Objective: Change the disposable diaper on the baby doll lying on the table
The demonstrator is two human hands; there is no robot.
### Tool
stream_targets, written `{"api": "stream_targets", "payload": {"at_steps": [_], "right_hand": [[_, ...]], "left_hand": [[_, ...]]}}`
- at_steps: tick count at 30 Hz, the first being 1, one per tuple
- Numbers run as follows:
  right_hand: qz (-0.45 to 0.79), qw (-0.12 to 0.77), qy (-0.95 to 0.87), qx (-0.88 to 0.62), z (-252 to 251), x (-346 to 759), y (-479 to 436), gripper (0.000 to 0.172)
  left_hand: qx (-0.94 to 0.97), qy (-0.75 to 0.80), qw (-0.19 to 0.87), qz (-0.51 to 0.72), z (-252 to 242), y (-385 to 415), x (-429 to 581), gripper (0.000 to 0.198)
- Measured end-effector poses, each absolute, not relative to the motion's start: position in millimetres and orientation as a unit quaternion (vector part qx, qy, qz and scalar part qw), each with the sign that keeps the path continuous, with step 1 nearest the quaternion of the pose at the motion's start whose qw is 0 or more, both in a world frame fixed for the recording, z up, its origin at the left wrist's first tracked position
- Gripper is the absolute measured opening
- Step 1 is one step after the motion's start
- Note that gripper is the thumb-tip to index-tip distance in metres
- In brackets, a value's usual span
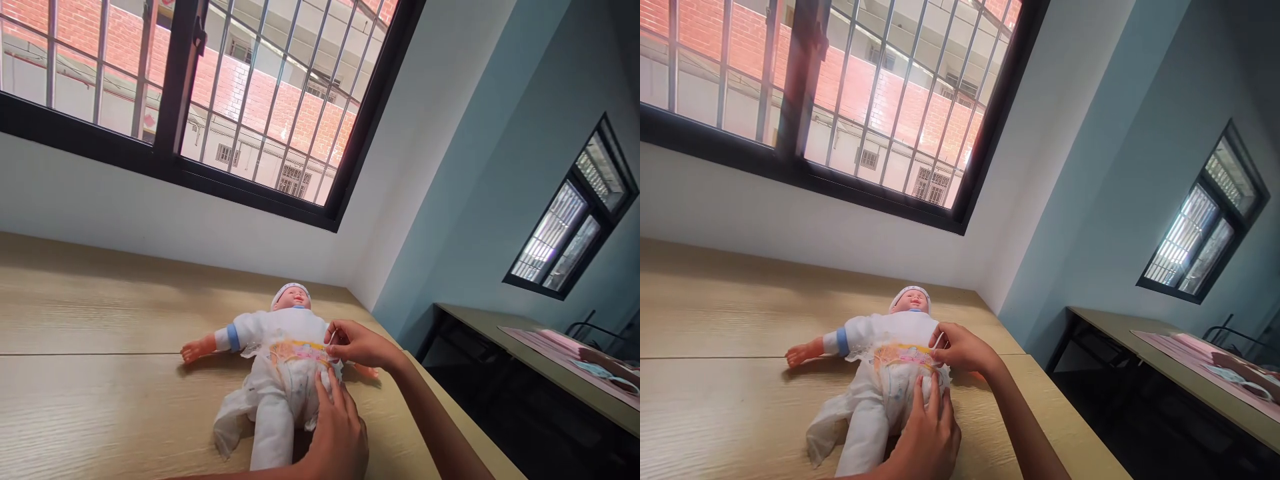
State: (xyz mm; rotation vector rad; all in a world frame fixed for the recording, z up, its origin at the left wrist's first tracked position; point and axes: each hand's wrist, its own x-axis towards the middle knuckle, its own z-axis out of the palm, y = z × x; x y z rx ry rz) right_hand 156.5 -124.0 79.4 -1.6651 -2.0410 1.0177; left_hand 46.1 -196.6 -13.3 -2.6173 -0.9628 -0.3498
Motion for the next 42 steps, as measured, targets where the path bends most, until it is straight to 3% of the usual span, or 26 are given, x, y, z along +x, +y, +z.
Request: {"api": "stream_targets", "payload": {"at_steps": [6, 9, 12, 16, 21, 23, 30, 34, 39, 42], "right_hand": [[0.211, 0.091, -0.762, -0.606, 82, 135, -124, 0.015], [0.284, 0.126, -0.754, -0.579, 82, 127, -118, 0.030], [0.372, 0.218, -0.766, -0.476, 92, 118, -121, 0.040], [0.257, 0.390, -0.777, -0.422, 119, 114, -144, 0.033], [0.189, 0.511, -0.746, -0.383, 136, 134, -174, 0.026], [0.163, 0.519, -0.749, -0.378, 136, 142, -177, 0.024], [0.074, 0.478, -0.781, -0.395, 133, 144, -177, 0.020], [0.002, 0.432, -0.801, -0.413, 133, 142, -183, 0.017], [0.047, 0.308, -0.852, -0.421, 122, 124, -199, 0.020], [0.091, 0.185, -0.894, -0.399, 92, 91, -202, 0.017]], "left_hand": [[-0.918, -0.316, 0.192, -0.144, -28, -187, 48, 0.044], [-0.927, -0.300, 0.188, -0.122, -28, -185, 48, 0.042], [-0.936, -0.283, 0.181, -0.102, -22, -184, 45, 0.040], [-0.947, -0.255, 0.172, -0.091, -11, -180, 39, 0.043], [-0.931, -0.325, 0.134, -0.095, -11, -174, 37, 0.080], [-0.922, -0.365, 0.098, -0.085, -11, -175, 37, 0.084], [-0.947, -0.318, 0.040, -0.021, 31, -172, 18, 0.063], [-0.966, -0.252, -0.017, -0.054, 73, -154, -21, 0.042], [-0.850, -0.497, 0.129, -0.116, 115, -141, -83, 0.034], [-0.810, -0.558, 0.137, -0.114, 131, -148, -113, 0.030]]}}
